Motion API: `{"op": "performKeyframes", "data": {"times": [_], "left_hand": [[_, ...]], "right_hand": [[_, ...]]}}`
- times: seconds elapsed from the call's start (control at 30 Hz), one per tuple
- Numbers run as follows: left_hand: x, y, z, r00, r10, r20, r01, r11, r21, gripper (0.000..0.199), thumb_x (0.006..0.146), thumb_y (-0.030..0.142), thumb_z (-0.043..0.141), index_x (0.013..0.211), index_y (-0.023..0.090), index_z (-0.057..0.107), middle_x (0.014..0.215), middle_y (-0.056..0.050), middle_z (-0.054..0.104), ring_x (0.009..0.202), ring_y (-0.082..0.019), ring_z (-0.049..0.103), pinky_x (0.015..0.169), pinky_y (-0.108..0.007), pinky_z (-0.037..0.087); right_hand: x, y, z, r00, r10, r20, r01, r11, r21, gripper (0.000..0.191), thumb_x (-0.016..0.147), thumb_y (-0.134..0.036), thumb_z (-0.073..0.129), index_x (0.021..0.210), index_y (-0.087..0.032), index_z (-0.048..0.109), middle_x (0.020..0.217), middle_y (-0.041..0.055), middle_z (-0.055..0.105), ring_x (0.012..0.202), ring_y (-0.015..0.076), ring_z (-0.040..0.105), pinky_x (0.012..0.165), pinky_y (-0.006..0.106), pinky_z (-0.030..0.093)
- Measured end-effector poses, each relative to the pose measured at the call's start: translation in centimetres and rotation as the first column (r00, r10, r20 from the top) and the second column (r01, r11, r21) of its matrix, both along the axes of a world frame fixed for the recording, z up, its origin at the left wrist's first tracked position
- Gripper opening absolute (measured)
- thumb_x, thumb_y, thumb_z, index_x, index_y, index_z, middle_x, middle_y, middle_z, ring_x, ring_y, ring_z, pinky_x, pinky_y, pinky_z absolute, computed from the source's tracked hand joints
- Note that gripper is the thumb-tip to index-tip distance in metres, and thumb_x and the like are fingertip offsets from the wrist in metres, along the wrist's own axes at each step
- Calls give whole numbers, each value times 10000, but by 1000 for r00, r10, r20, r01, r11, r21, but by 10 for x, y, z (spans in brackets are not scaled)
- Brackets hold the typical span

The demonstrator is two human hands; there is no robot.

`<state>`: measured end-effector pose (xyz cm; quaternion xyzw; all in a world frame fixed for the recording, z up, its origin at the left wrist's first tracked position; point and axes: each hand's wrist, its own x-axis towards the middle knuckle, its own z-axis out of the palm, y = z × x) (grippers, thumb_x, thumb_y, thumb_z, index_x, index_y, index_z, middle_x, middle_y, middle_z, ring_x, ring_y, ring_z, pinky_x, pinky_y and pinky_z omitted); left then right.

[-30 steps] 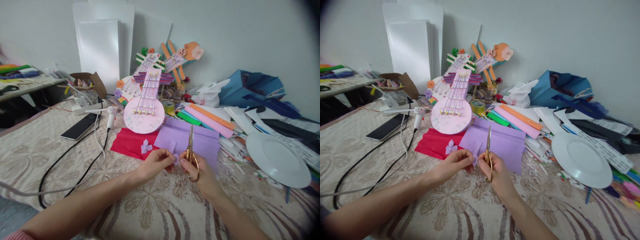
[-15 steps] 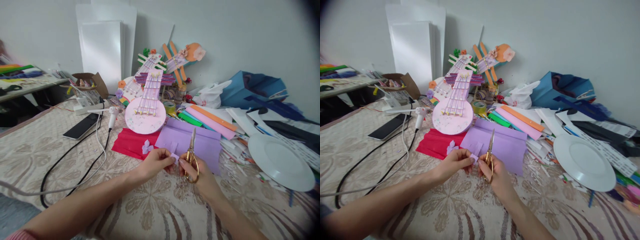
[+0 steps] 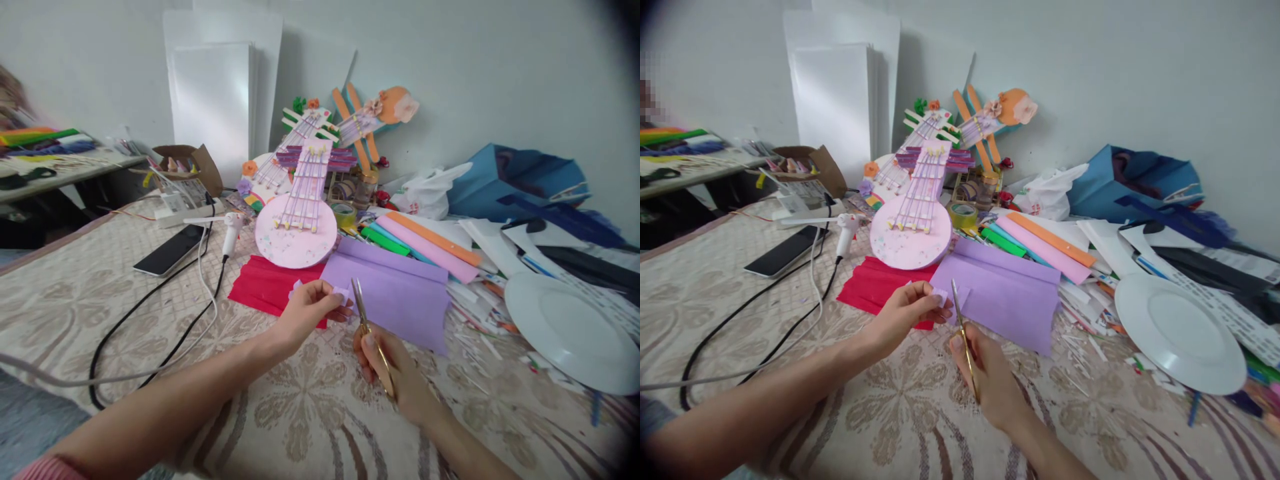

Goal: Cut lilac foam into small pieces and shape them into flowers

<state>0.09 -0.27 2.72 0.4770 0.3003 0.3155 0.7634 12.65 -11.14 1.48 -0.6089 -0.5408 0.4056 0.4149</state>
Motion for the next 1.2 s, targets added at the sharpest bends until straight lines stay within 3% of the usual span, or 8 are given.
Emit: {"op": "performKeyframes", "data": {"times": [0.23,1.2], "left_hand": [[0,-2,-3,999,22,31,-22,1000,15,195,711,263,637,678,132,497,638,-27,629,609,-110,597,648,-255,468],[2,-5,-4,994,66,84,-63,997,-33,157,723,225,614,679,133,494,619,-23,619,595,-101,583,634,-239,458]], "right_hand": [[-1,1,-11,1000,5,-27,-7,997,-73,396,861,-521,368,621,-207,340,508,-73,298,433,90,320,428,225,245],[1,-1,-18,999,-12,-36,8,994,-108,326,853,-433,438,633,-205,359,492,-82,307,402,74,307,395,201,253]]}}
